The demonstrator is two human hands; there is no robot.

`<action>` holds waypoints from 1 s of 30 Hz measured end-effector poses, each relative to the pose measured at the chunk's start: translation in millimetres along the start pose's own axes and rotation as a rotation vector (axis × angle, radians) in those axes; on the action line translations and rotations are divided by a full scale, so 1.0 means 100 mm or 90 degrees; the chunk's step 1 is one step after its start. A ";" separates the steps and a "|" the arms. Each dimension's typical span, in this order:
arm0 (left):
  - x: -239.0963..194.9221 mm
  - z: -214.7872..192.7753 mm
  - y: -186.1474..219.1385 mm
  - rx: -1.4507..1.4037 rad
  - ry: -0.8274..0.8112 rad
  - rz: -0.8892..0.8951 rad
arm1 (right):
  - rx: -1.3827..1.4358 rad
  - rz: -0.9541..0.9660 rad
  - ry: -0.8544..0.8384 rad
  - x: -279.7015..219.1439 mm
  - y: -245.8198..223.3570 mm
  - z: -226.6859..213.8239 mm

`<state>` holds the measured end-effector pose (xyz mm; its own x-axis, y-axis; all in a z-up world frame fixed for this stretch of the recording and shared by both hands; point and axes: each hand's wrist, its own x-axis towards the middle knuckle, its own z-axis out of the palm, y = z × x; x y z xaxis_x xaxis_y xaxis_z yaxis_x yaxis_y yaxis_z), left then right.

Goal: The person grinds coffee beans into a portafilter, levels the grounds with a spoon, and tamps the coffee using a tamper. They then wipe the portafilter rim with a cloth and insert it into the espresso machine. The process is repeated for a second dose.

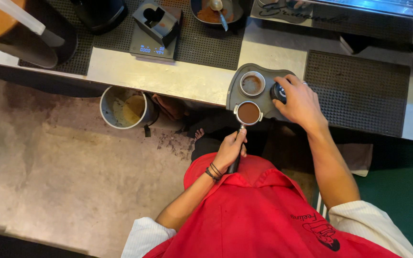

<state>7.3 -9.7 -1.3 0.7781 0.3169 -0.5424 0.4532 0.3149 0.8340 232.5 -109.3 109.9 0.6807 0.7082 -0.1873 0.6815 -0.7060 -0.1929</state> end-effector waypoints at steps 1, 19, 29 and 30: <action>0.00 0.01 0.02 0.000 -0.001 -0.002 | 0.001 0.001 -0.002 -0.06 -0.04 -0.04; -0.02 0.07 0.22 -0.178 -0.072 -0.181 | 0.651 0.147 -0.143 -1.49 -0.45 1.36; -0.09 0.03 0.37 -0.150 -0.082 -0.279 | 1.108 0.240 -0.203 -1.29 -0.88 1.30; -0.08 0.04 0.43 -0.132 -0.084 -0.283 | 1.164 0.249 -0.168 -1.24 -0.87 1.36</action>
<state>21.7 -2.0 39.4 0.5840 0.0008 -0.8117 0.6674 0.5688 0.4807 52.6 -135.0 18.8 0.5315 0.6381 -0.5571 -0.6873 -0.0594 -0.7239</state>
